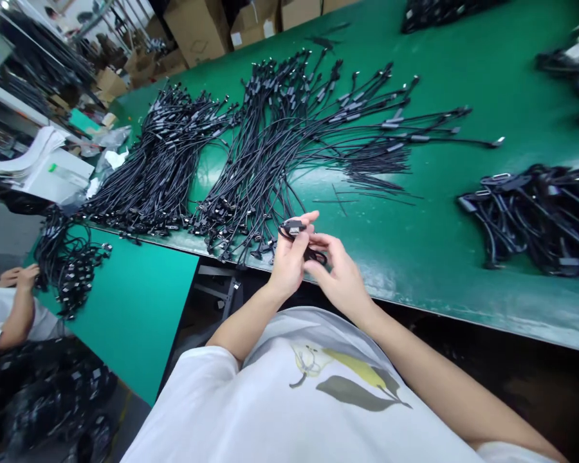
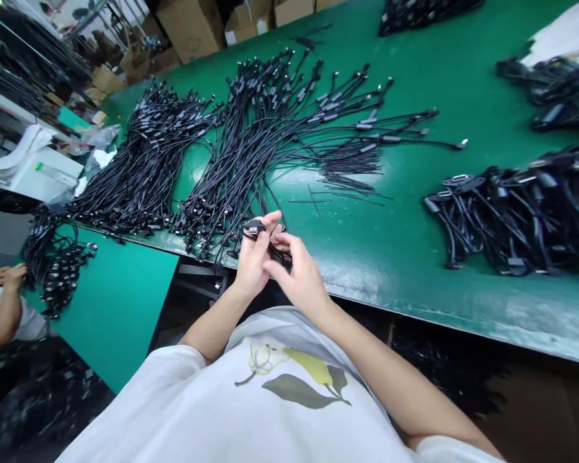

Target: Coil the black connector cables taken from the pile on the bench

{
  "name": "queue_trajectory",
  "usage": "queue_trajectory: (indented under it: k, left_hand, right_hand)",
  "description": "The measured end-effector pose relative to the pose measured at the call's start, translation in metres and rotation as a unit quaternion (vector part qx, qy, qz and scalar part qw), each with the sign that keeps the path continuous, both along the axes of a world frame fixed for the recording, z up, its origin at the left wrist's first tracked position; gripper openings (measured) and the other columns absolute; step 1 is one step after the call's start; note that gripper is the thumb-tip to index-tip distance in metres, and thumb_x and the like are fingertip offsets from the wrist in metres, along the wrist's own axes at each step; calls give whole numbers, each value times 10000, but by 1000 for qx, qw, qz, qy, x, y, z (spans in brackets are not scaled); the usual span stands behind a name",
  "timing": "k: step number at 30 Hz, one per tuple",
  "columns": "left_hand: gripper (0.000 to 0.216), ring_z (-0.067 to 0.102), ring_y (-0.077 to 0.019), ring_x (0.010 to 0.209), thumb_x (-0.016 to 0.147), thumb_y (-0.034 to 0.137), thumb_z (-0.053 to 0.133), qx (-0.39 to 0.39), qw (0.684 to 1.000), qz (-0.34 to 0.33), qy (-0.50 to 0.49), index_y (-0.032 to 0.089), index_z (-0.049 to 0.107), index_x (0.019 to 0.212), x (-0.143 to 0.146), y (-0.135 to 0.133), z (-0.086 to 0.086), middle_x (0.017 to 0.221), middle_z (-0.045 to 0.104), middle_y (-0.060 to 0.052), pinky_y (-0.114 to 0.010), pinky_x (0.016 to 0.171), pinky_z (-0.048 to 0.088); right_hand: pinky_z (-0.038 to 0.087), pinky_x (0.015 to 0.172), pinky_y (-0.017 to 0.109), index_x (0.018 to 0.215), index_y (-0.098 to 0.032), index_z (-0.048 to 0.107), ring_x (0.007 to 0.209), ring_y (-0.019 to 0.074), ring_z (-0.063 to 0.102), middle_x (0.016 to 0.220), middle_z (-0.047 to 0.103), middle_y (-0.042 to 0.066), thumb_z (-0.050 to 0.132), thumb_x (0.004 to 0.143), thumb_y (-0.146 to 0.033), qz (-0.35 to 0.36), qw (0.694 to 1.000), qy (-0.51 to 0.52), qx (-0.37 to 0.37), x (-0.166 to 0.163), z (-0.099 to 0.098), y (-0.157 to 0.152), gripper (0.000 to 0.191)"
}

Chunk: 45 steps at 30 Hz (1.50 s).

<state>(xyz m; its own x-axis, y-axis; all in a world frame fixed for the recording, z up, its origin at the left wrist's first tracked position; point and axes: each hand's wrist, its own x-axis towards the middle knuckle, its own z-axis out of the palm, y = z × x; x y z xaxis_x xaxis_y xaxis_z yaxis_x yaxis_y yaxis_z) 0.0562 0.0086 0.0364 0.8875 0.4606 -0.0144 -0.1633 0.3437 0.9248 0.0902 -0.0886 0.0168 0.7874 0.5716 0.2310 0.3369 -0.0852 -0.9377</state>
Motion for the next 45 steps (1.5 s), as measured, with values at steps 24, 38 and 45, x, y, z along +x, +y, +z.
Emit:
queue_trajectory:
  k: [24,38,45]
  left_hand:
    - [723,534,-279,1300,873,743,343,91,966,-243,14,207,658,1241,-8,22,11,1251,681,-109,-433,1147,335]
    - [466,427,-229,1399,998,442,351,368,930,-17,1,196,619,1289,0,17,-8,1466,509,-121,-428,1191,279]
    - [583,481,-201,1354,1003,458,328,291,951,-33,94,195,308,1523,4,-16,-13,1457,513,-143,-409,1183,301]
  right_hand:
    - [373,563,292,1046,-146,570,780,243,668,932,701,117,401,992,-352,95,909,-265,-308,18,-5,-23,272]
    - [326,664,347,1089,-96,603,737,217,546,802,611,108,301,1035,-283,-2,848,-404,-345,30,7,-19,359]
    - [428,646,374,1078,-158,606,761,243,564,875,633,117,148,1006,-165,23,857,-344,-383,33,-2,-18,463]
